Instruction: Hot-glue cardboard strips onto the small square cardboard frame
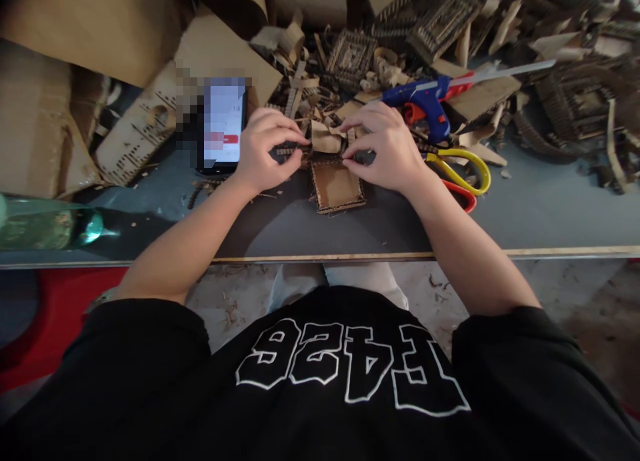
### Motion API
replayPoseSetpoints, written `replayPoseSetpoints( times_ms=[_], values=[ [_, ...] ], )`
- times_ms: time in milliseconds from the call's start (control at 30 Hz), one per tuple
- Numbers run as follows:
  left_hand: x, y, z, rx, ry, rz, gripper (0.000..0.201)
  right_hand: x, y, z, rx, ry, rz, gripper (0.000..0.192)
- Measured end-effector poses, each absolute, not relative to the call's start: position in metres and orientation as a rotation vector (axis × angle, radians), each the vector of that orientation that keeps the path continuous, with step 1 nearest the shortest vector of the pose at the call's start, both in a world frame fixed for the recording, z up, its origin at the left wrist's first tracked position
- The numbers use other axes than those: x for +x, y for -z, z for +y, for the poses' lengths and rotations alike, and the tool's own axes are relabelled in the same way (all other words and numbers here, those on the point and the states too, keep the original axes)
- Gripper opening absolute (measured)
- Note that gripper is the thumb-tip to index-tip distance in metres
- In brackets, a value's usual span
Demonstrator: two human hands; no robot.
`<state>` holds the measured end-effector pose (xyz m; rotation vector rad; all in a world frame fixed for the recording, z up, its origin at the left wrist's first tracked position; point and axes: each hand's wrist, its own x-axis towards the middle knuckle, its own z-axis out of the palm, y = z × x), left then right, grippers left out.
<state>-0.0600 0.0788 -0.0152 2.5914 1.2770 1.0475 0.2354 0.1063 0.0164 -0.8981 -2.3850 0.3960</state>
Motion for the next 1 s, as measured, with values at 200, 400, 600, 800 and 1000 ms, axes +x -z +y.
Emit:
replayPoseSetpoints(
  times_ms=[200,400,600,800,1000],
  values=[
    [-0.052,0.011,0.074,2.654,-0.977,1.217,0.026,0.236,-0.02,0.103,-0.938,-0.396,-2.402,0.02],
    [-0.048,0.02,0.077,2.676,-1.032,1.122,0.031,0.236,-0.02,0.102,-0.962,-0.347,-2.411,0.011],
    [-0.048,0.021,0.078,2.675,-1.045,1.146,0.034,0.237,-0.015,0.105,-0.938,-0.3,-2.403,0.011],
    [-0.045,0.021,0.078,2.661,-1.014,1.114,0.037,0.235,-0.015,0.104,-0.951,-0.245,-2.428,0.011],
    [-0.046,0.023,0.08,2.639,-1.021,1.119,0.037,0.23,-0.022,0.093,-1.068,-0.172,-2.426,0.013]
  ],
)
